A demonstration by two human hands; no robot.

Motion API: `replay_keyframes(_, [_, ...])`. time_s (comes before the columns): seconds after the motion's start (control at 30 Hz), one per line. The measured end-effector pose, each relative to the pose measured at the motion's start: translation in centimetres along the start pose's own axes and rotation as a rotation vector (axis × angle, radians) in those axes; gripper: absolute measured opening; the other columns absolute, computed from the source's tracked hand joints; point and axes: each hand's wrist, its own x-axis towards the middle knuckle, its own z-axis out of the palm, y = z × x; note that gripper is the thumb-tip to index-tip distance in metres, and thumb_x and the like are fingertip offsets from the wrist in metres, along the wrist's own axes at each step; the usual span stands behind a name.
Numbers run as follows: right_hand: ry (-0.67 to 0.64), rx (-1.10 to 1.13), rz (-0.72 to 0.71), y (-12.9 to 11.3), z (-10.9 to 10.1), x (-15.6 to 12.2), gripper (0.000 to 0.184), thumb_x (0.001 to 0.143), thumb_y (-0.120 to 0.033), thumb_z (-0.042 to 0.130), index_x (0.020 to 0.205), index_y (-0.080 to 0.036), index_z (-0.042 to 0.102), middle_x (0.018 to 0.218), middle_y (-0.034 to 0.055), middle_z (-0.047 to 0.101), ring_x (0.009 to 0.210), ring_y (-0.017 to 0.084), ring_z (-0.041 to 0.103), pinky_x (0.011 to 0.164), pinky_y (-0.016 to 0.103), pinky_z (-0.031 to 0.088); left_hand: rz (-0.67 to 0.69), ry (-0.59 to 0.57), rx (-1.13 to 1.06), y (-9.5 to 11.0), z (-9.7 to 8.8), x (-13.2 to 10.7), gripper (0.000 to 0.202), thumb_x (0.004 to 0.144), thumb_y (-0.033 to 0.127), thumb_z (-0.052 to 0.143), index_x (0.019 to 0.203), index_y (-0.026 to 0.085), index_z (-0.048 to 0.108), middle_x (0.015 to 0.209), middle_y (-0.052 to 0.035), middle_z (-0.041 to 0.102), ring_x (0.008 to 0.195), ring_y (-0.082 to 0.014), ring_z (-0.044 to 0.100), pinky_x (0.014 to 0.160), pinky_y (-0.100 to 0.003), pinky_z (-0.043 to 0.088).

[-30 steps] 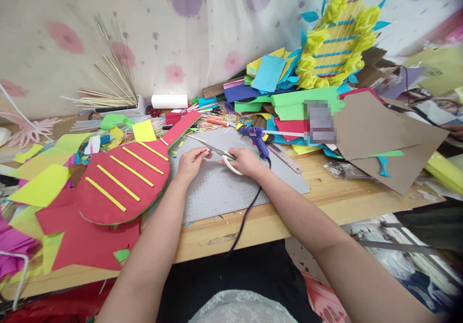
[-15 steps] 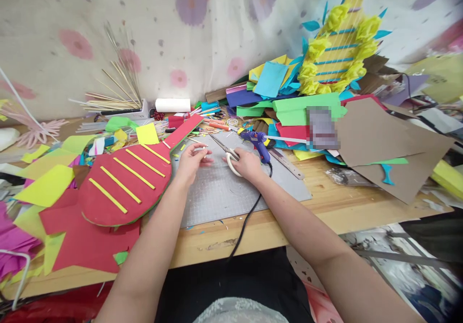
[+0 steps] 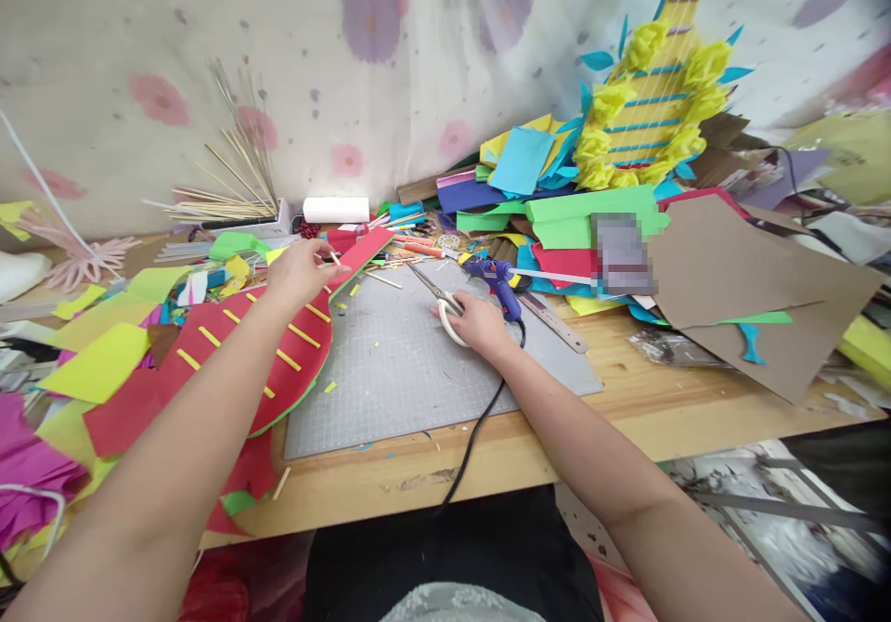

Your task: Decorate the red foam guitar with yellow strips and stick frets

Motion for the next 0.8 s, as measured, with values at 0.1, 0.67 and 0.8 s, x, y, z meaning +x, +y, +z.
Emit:
replay_keyframes(0.1, [-0.006, -0.001, -0.006, 0.0, 0.1, 0.0, 0.052, 0.078, -0.067, 0.037, 0.085, -0.021, 0.061, 0.077, 0.0062, 0.067, 0.070, 0.020, 0.059, 0.054, 0.026, 0.028, -0.013, -0.021, 0.221, -1.8, -0.1, 2.1, 0.030, 0.051, 0.044, 0.074, 0.065, 0.019, 0.063, 0.083, -0.0083, 0.065, 0.096, -0.0294, 0.057, 0.081, -0.036, 0.046])
replay_keyframes(0.67, [-0.048, -0.043, -0.014, -0.1, -0.2, -0.1, 0.053, 0.078, -0.067, 0.036, 0.088, -0.021, 0.061, 0.081, 0.0074, 0.068, 0.072, 0.020, 0.060, 0.054, 0.026, 0.028, -0.185, -0.112, 0.431, -1.4, 2.5, 3.2, 0.035, 0.045, 0.044, 0.077, 0.056, 0.017, 0.058, 0.087, -0.0187, 0.063, 0.102, -0.0413, 0.053, 0.083, -0.051, 0.043])
replay_keyframes(0.8, [-0.046, -0.043, -0.020, -0.1, -0.2, -0.1, 0.052, 0.079, -0.066, 0.036, 0.087, -0.021, 0.061, 0.081, 0.0069, 0.067, 0.073, 0.020, 0.060, 0.054, 0.026, 0.028, -0.160, -0.106, 0.454, -1.9, 2.7, 3.6, 0.040, 0.044, 0.049, 0.076, 0.061, 0.017, 0.061, 0.087, -0.0180, 0.064, 0.101, -0.0399, 0.054, 0.081, -0.050, 0.044])
